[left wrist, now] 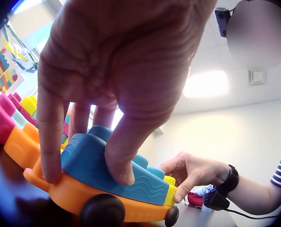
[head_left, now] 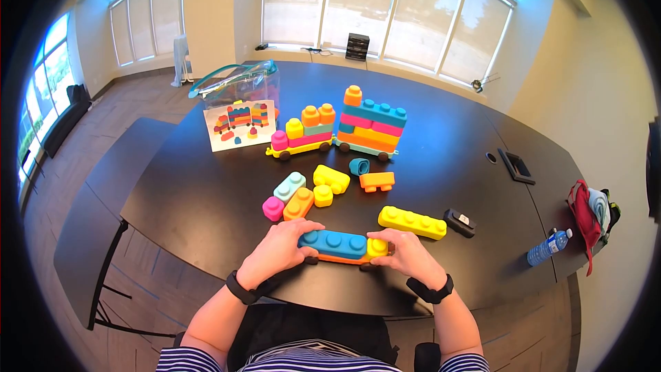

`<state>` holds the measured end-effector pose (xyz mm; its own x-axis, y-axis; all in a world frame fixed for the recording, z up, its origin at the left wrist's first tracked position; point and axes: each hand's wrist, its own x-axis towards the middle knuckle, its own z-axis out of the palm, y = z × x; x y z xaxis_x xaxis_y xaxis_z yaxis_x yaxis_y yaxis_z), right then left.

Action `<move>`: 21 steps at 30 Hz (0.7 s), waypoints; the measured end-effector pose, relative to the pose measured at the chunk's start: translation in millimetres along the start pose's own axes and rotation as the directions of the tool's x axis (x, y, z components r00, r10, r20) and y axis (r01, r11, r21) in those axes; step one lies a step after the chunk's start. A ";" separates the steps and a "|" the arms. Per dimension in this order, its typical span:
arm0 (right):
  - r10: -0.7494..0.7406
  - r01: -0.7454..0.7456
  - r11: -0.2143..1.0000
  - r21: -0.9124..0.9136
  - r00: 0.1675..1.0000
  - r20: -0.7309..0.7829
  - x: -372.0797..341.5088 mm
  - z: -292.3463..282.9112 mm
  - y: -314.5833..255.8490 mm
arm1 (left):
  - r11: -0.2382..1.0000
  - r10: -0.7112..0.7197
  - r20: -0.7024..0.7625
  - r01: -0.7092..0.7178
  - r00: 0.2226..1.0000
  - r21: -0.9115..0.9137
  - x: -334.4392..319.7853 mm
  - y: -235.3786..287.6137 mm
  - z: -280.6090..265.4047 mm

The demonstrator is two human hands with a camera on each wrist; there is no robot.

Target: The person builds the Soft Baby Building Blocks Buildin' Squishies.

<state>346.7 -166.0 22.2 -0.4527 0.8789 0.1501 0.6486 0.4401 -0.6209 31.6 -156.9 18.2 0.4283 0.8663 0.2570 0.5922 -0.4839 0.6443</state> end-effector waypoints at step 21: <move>0.094 -0.094 0.995 0.044 0.995 0.018 -13.3 -11.8 13.9 | 0.690 -0.116 -0.230 0.245 0.966 0.681 48.6 -43.7 21.1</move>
<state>369.0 -169.4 20.7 -0.4010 0.9128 0.0775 0.6610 0.3468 -0.6654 40.9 -96.3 -12.7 0.1881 0.9219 0.3388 0.9784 -0.2061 0.0176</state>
